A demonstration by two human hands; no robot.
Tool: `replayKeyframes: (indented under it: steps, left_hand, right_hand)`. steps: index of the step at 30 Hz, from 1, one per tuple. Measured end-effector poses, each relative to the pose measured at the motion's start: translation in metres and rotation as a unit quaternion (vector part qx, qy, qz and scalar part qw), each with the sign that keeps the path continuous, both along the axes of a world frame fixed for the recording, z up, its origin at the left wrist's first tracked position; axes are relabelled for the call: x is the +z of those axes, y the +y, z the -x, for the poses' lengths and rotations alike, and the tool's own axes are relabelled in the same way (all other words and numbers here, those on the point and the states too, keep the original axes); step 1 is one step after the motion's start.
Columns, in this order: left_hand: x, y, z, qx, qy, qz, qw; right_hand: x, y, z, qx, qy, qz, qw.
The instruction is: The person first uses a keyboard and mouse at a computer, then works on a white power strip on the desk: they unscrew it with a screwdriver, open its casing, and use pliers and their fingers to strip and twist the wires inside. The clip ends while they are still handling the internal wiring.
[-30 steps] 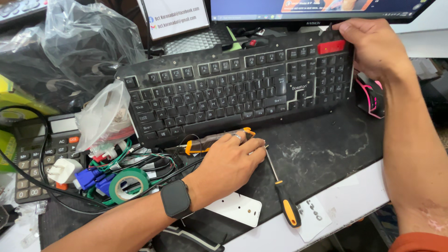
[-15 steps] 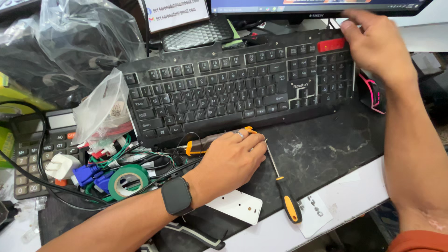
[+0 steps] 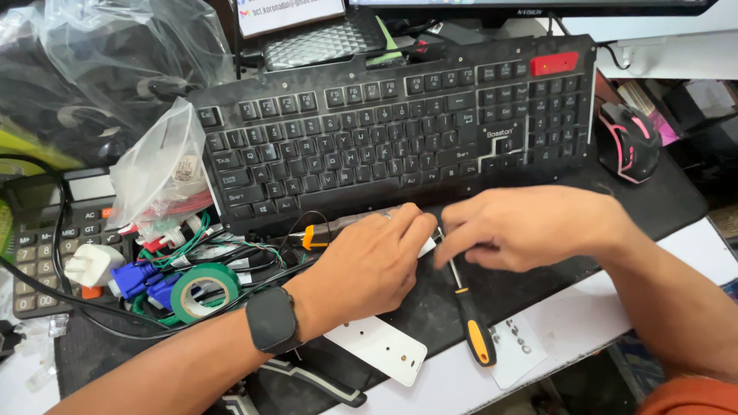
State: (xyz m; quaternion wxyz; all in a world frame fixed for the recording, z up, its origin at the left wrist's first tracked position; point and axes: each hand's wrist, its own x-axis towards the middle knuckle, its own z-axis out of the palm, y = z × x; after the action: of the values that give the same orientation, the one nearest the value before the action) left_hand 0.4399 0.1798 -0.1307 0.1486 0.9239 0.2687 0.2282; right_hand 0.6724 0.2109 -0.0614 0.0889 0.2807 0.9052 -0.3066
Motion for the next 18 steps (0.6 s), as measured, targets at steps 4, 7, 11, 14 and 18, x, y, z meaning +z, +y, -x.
replayKeyframes:
  steps: [4, 7, 11, 14, 18]
  left_hand:
    - [0.003, -0.002, 0.001, 0.008, -0.011, 0.009, 1.000]
    - [0.002, -0.003, -0.001, 0.013, -0.013, 0.000, 1.000]
    - [-0.001, -0.004, -0.003, 0.018, 0.002, -0.001, 1.000]
    - [-0.004, -0.004, -0.005, 0.015, 0.006, -0.003, 1.000]
    - [-0.005, -0.004, -0.003, 0.009, 0.008, -0.016, 1.000]
  right_hand:
    - [-0.007, -0.006, 0.008, 0.004, -0.078, 0.014, 0.997]
    - [-0.012, -0.007, 0.008, -0.019, -0.119, 0.008, 0.993]
    - [-0.012, 0.009, -0.008, 0.032, 0.070, 0.010, 0.997]
    - [-0.007, 0.023, -0.032, -0.018, 0.124, 0.056, 0.991]
    - [-0.012, 0.033, -0.050, -0.051, 0.289, 0.114, 0.949]
